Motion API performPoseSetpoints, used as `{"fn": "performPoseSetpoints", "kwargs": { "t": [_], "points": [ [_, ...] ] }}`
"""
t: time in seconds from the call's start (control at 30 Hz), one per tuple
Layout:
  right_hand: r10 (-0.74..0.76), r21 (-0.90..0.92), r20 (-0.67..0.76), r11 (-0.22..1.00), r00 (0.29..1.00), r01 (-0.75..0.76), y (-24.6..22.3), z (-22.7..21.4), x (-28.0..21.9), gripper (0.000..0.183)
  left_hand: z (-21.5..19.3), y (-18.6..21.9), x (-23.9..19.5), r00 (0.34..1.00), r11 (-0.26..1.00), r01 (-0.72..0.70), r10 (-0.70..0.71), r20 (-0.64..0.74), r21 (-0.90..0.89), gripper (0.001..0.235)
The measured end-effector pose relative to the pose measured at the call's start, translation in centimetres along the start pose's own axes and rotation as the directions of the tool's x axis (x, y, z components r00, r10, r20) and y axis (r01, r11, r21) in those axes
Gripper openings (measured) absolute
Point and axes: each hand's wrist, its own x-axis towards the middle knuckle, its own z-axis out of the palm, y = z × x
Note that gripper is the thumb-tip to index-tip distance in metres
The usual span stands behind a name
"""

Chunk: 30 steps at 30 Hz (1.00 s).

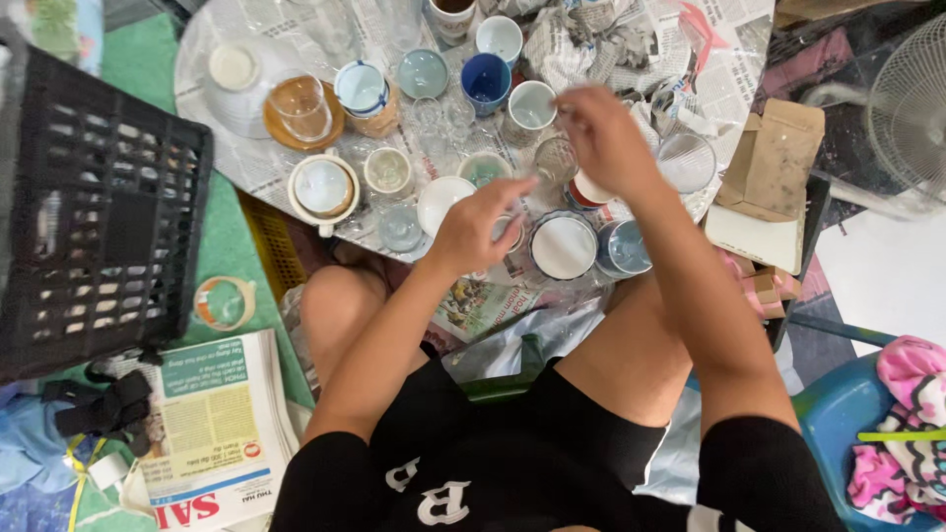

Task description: The person sits at a table and wraps individual cups and small bowls in newspaper. They fold the paper around each item and place the wrapped bundle into a black plastic crate.

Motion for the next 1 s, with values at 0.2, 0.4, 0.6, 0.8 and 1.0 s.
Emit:
{"fn": "performPoseSetpoints", "kwargs": {
  "t": [0.2, 0.4, 0.6, 0.8, 1.0],
  "points": [
    [-0.063, -0.457, -0.112, 0.89, 0.992, 0.005, 11.2, -0.1, 9.0, 0.038, 1.7, -1.9, 0.4, 0.974, 0.973, -0.222, 0.217, 0.065, 0.066, 0.063],
    [0.106, -0.654, -0.094, 0.743, 0.99, -0.142, 17.8, 0.3, 12.0, 0.025, 0.9, -2.1, 1.0, 0.976, 0.974, -0.208, 0.2, 0.09, 0.086, 0.062],
    [0.004, -0.752, -0.072, 0.657, 0.997, -0.058, 18.6, -1.7, 11.7, 0.019, 0.0, -1.8, 0.5, 0.992, 0.991, -0.12, 0.117, 0.05, 0.059, 0.053],
    [-0.292, -0.598, -0.134, 0.786, 0.947, 0.158, 7.1, -3.7, 8.1, 0.026, -0.6, -2.1, 0.3, 0.981, 0.954, 0.169, -0.188, -0.055, -0.247, 0.044],
    [-0.26, -0.283, -0.171, 0.937, 0.95, 0.205, -8.5, -0.4, 0.9, 0.032, -0.6, -4.8, -0.9, 0.976, 0.651, 0.109, -0.212, -0.042, -0.751, 0.074]
  ]
}}
